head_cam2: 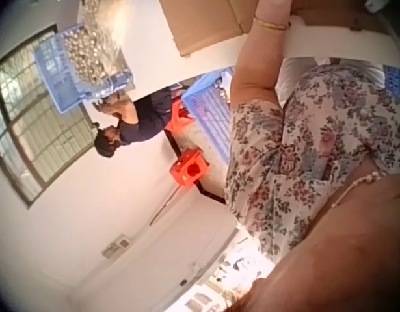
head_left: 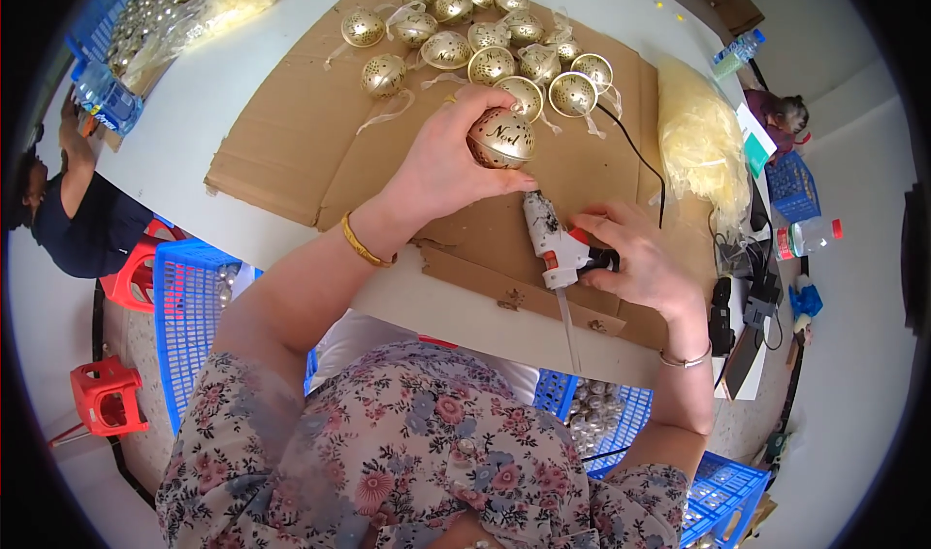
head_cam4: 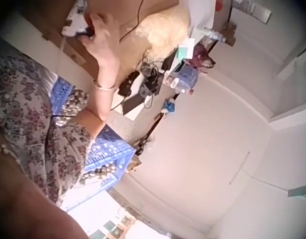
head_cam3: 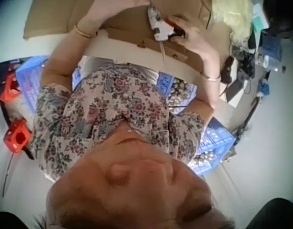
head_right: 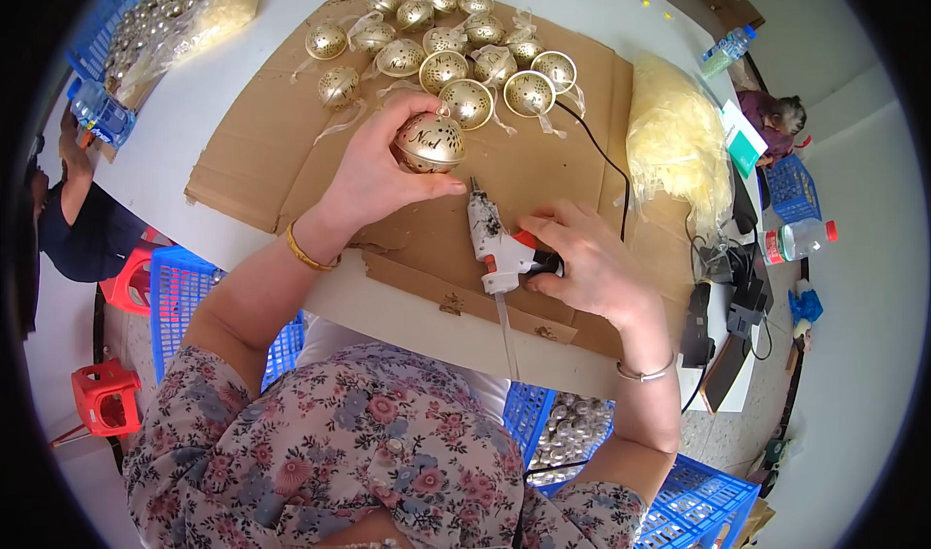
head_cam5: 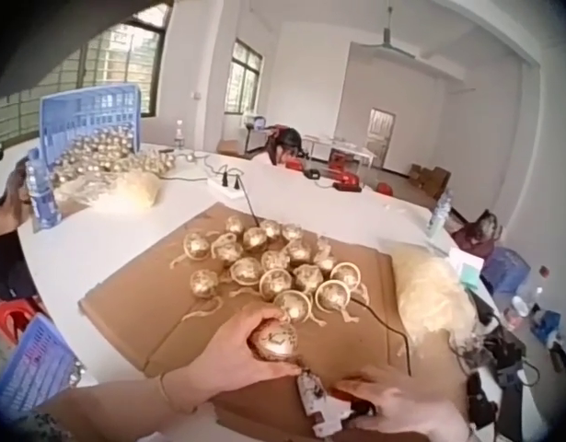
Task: Gluing string loops onto gold-colored spherical ornaments using a hot glue gun.
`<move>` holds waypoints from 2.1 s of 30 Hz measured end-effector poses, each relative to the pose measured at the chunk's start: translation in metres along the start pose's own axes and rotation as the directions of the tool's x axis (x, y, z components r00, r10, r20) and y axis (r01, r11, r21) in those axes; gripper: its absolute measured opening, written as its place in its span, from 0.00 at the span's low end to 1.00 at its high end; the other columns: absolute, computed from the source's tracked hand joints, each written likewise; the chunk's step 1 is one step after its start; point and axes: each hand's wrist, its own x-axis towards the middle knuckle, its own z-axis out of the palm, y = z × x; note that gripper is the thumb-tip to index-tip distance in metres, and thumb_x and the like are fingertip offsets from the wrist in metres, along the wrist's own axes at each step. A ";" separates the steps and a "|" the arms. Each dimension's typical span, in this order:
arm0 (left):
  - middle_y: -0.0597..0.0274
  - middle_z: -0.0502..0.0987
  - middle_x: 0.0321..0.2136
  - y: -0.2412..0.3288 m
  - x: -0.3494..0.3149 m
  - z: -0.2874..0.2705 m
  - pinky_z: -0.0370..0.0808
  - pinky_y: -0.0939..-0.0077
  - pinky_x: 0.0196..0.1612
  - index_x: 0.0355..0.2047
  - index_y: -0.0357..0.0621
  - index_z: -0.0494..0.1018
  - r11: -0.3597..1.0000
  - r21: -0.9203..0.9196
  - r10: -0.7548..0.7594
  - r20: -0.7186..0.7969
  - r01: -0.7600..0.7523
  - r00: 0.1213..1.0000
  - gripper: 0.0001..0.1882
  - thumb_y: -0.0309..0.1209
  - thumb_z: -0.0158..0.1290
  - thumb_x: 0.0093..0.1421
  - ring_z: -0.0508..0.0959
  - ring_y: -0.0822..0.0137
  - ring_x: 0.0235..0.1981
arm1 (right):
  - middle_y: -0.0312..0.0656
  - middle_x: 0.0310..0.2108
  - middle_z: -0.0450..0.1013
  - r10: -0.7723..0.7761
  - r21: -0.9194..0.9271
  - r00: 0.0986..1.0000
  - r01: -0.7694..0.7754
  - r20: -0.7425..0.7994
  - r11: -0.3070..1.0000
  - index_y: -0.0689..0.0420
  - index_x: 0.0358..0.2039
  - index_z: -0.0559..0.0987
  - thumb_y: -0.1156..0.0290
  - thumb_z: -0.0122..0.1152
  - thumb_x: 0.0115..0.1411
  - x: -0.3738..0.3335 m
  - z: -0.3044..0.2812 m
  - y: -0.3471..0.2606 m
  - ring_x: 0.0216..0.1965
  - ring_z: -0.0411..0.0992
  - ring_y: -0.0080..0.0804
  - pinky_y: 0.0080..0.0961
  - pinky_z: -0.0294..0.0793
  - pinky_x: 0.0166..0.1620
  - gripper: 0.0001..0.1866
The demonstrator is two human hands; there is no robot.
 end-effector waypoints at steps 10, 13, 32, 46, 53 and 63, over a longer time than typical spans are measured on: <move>0.65 0.70 0.38 0.010 0.002 -0.009 0.69 0.81 0.43 0.49 0.37 0.62 0.947 -0.065 -0.304 0.126 0.314 0.944 0.37 0.27 0.67 0.38 0.70 0.77 0.38 | 0.45 0.41 0.69 0.122 0.625 0.992 -0.081 -0.022 0.776 0.65 0.43 0.72 0.81 0.65 0.35 -0.026 -0.005 0.034 0.41 0.71 0.33 0.28 0.72 0.45 0.29; 0.65 0.69 0.38 0.008 0.001 -0.009 0.69 0.82 0.43 0.50 0.37 0.61 0.913 -0.185 -0.338 0.152 0.363 0.929 0.36 0.26 0.65 0.40 0.70 0.77 0.40 | 0.53 0.42 0.70 0.270 0.935 0.962 -0.122 0.029 0.332 0.71 0.45 0.69 0.69 0.70 0.34 -0.031 -0.012 0.035 0.38 0.74 0.38 0.26 0.74 0.41 0.36; 0.63 0.68 0.38 0.007 0.000 -0.011 0.70 0.83 0.36 0.46 0.38 0.66 0.863 -0.386 -0.277 0.180 0.327 0.944 0.31 0.25 0.63 0.40 0.69 0.77 0.34 | 0.51 0.38 0.69 0.245 0.919 0.932 0.168 -0.266 0.358 0.66 0.49 0.64 0.49 0.66 0.41 0.019 0.003 -0.008 0.40 0.71 0.41 0.31 0.69 0.43 0.42; 0.63 0.67 0.35 0.003 -0.001 -0.008 0.70 0.81 0.34 0.44 0.39 0.69 0.922 -0.293 -0.227 0.126 0.255 0.966 0.29 0.27 0.62 0.38 0.67 0.75 0.31 | 0.48 0.39 0.69 0.218 0.904 0.942 0.154 -0.256 0.398 0.64 0.49 0.66 0.51 0.66 0.44 0.013 0.010 -0.001 0.39 0.70 0.38 0.36 0.68 0.45 0.38; 0.62 0.67 0.35 0.001 -0.001 -0.008 0.70 0.81 0.33 0.44 0.39 0.69 0.947 -0.238 -0.198 0.104 0.218 0.975 0.29 0.27 0.62 0.38 0.67 0.74 0.31 | 0.46 0.39 0.70 0.303 0.901 0.923 0.091 -0.235 0.424 0.63 0.50 0.67 0.49 0.67 0.43 0.012 0.011 -0.004 0.37 0.70 0.36 0.33 0.68 0.42 0.40; 0.62 0.68 0.37 0.005 0.001 -0.011 0.71 0.80 0.34 0.44 0.40 0.69 0.950 -0.224 -0.202 0.100 0.220 0.974 0.29 0.27 0.61 0.38 0.68 0.73 0.31 | 0.45 0.38 0.71 0.318 0.882 0.922 0.052 -0.222 0.468 0.65 0.49 0.68 0.47 0.66 0.44 0.010 0.009 -0.001 0.35 0.70 0.31 0.28 0.67 0.40 0.39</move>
